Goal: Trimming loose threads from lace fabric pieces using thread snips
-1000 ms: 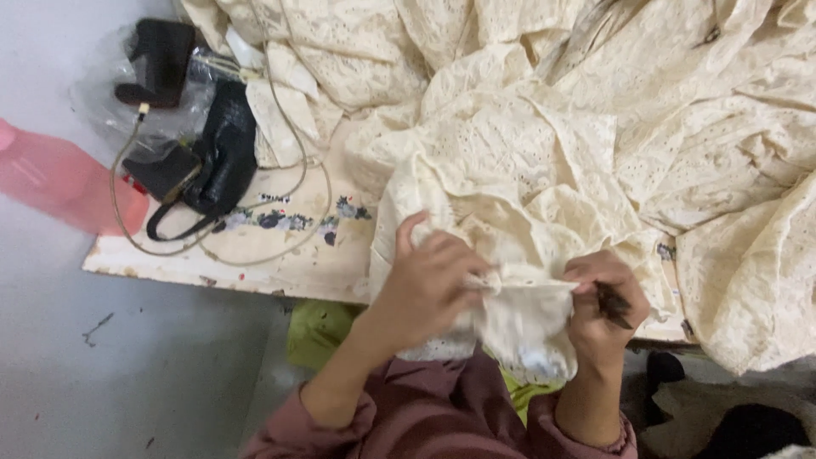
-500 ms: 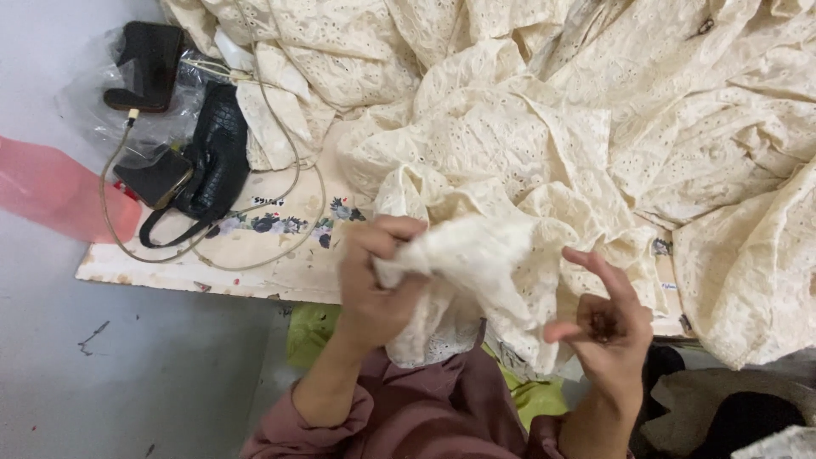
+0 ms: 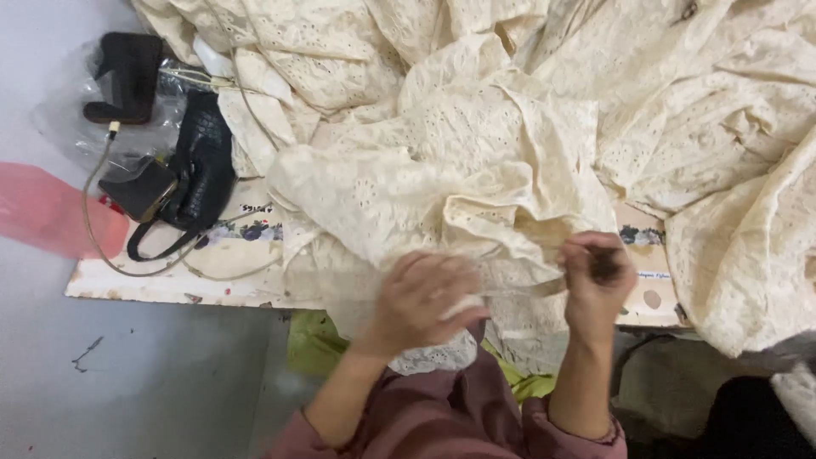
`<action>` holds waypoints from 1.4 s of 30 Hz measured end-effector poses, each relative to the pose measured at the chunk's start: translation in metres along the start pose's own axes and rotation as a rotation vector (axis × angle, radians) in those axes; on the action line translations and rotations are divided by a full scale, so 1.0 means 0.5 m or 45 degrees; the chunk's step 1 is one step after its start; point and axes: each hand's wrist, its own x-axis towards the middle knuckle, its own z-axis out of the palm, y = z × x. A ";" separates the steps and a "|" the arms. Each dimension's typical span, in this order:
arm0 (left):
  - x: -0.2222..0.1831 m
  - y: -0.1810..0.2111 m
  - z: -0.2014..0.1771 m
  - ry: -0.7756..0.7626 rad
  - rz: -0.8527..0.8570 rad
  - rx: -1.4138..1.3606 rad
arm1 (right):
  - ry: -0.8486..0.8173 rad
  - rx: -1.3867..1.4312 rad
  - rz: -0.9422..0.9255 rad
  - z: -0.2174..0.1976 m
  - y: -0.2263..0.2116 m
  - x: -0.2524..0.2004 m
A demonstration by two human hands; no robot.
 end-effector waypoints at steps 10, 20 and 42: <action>0.094 -0.024 -0.053 0.121 -1.040 -1.189 | -0.220 0.140 -0.349 -0.007 -0.046 -0.006; 0.040 0.045 -0.045 -1.066 -0.890 -0.540 | -0.153 0.211 -0.208 0.018 -0.051 0.027; -0.001 -0.093 -0.070 0.604 -0.298 0.179 | -0.665 -0.248 0.023 0.129 -0.076 -0.029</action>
